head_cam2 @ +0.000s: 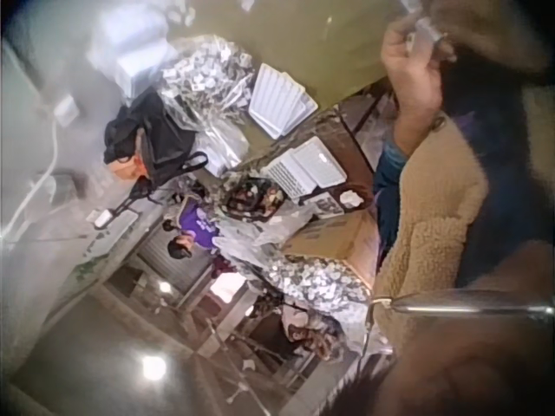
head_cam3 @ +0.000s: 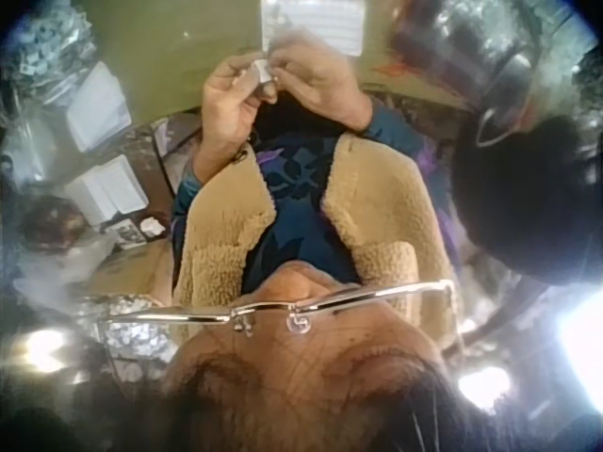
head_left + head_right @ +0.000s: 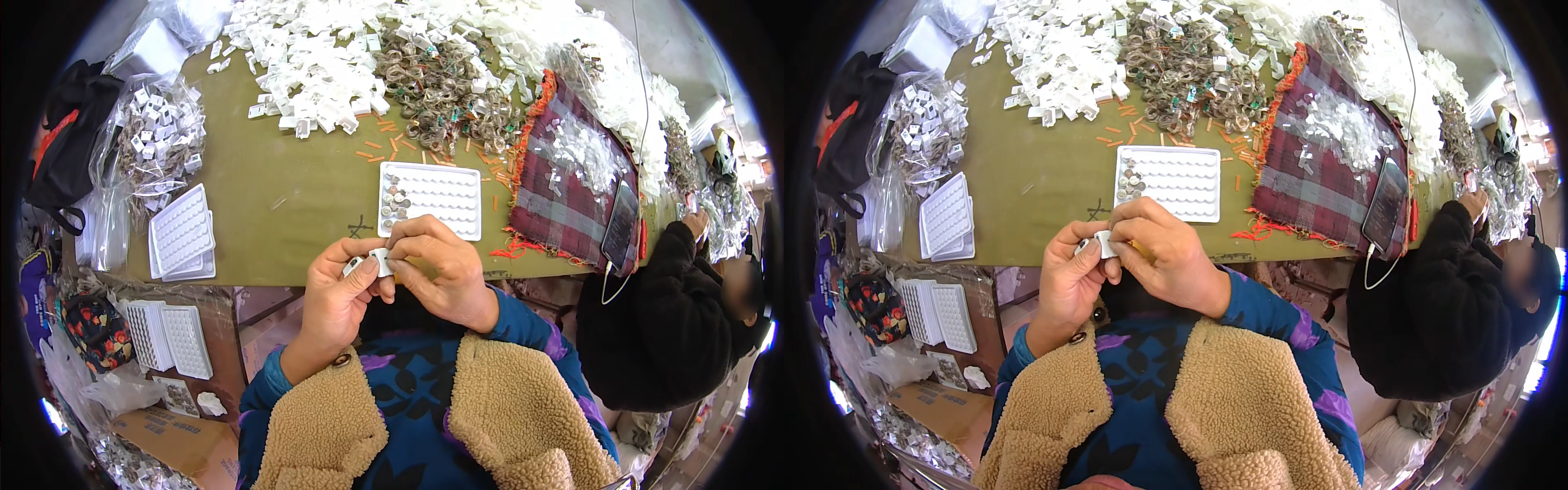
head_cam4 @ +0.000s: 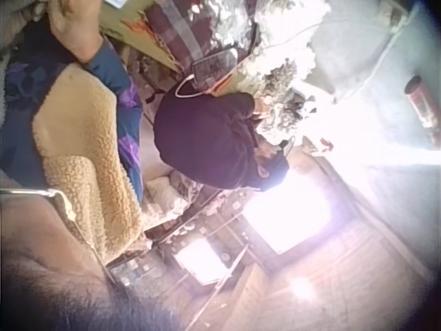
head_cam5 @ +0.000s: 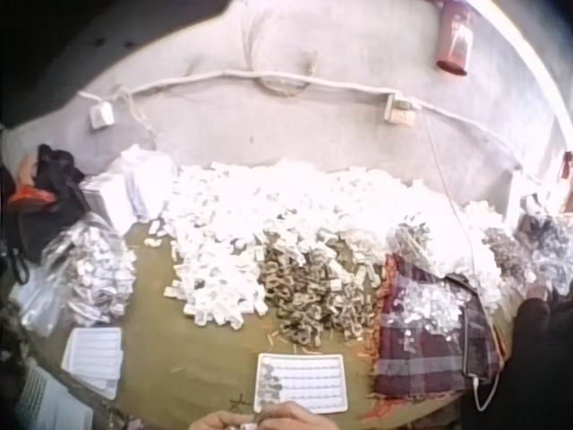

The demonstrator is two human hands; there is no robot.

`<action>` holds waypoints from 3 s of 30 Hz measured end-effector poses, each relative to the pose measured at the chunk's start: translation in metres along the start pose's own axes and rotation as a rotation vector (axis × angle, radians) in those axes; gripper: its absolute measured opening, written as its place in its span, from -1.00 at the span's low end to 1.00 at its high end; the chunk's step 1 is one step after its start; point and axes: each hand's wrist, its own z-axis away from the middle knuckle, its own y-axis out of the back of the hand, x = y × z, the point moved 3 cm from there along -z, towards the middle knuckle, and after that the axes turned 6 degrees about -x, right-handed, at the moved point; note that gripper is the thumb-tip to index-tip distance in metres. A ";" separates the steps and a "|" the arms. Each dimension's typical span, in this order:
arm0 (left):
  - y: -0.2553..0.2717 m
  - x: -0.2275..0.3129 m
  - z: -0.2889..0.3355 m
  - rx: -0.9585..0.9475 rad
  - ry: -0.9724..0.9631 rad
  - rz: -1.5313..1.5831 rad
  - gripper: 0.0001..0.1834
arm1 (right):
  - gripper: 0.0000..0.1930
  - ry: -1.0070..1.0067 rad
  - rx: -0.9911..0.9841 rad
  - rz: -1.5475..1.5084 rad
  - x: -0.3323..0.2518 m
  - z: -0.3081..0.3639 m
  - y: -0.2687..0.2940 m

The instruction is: The person repeatedly picks small white plastic housings and green circuit boards from a table, inserts the boards into the housings, and places the assembled units into a white tray. The person also handles small orange pins and a red cable during the process.

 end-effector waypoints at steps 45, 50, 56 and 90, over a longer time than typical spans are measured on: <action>0.012 0.263 -0.036 0.951 -0.885 -1.899 -0.49 | -0.87 -0.124 -0.095 0.241 0.051 -0.148 0.011; 0.012 0.123 -0.045 0.171 -0.084 -0.904 -0.71 | -0.90 -0.418 -0.198 -0.200 0.036 -0.096 0.012; -0.003 0.028 -0.043 -0.023 0.017 -0.505 -0.75 | -0.86 -0.470 0.017 -0.215 0.023 -0.032 0.006; 0.019 0.035 -0.031 -0.005 -0.038 -0.060 -0.77 | -0.94 0.236 0.246 1.133 0.023 -0.183 0.123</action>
